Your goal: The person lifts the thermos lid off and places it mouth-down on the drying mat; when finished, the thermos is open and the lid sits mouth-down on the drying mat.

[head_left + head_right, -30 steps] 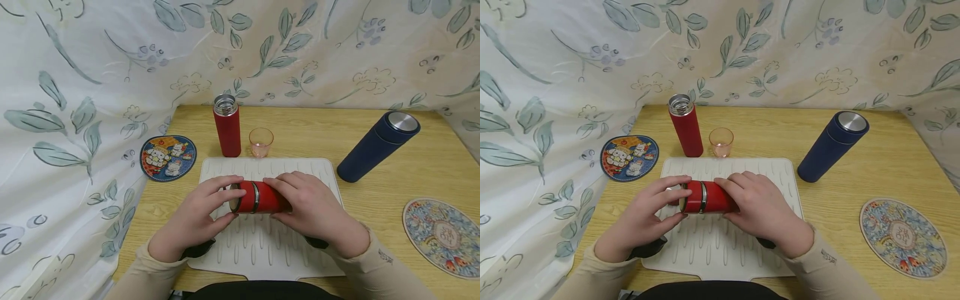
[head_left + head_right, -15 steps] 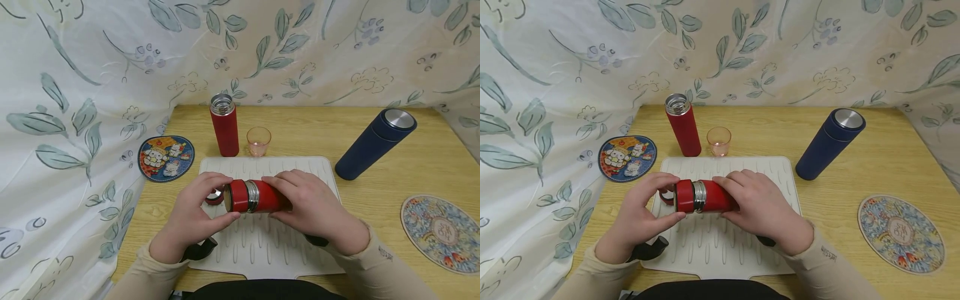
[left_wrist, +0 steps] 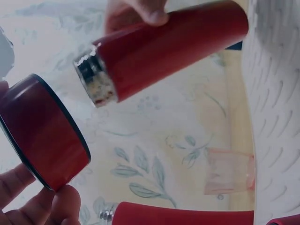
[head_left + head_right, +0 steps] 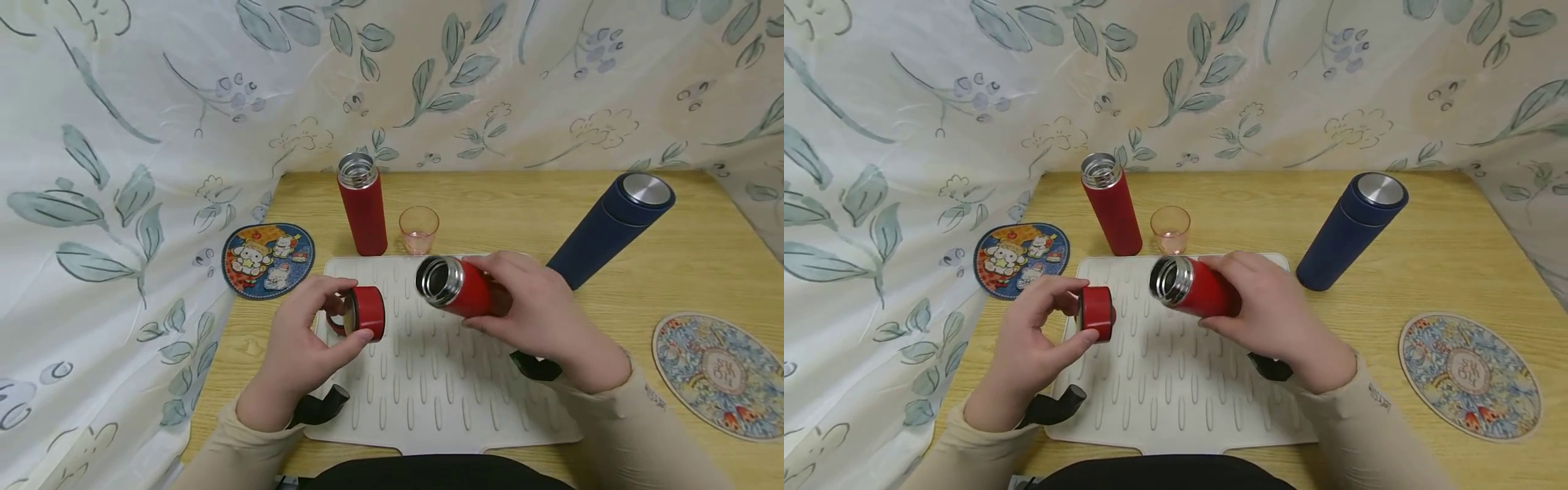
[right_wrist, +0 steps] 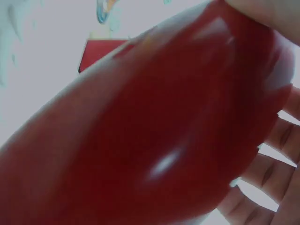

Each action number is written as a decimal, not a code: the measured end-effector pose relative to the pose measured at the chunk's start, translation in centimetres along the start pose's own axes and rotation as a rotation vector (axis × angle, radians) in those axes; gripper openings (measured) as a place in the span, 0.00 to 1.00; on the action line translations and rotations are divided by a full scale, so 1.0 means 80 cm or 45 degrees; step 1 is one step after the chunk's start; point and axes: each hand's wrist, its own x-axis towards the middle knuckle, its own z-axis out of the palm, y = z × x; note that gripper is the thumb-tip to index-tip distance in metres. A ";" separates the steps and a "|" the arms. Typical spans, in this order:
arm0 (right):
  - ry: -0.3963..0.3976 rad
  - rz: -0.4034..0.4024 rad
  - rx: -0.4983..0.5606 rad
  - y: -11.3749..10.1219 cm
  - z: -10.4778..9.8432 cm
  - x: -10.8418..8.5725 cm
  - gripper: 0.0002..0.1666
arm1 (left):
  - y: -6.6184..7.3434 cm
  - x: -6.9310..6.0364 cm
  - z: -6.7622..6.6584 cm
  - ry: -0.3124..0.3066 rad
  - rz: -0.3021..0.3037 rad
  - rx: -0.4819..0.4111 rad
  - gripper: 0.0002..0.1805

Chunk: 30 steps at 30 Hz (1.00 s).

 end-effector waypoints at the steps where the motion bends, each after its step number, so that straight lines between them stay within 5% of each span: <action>1: 0.028 0.055 0.032 0.005 -0.004 0.002 0.52 | 0.001 0.000 0.001 -0.010 -0.001 0.008 0.27; 10: 0.404 0.798 0.473 0.055 -0.020 0.032 0.49 | 0.011 0.000 0.015 -0.148 -0.040 0.114 0.31; 13: 0.490 0.959 0.563 0.067 -0.018 0.043 0.48 | 0.015 0.002 0.023 -0.213 -0.026 0.166 0.33; 20: 0.533 1.058 0.671 0.090 -0.001 0.060 0.50 | 0.016 0.012 0.047 -0.385 0.048 0.386 0.35; 30: 0.579 1.070 0.756 0.113 0.018 0.073 0.50 | 0.010 0.020 0.085 -0.587 0.118 0.519 0.26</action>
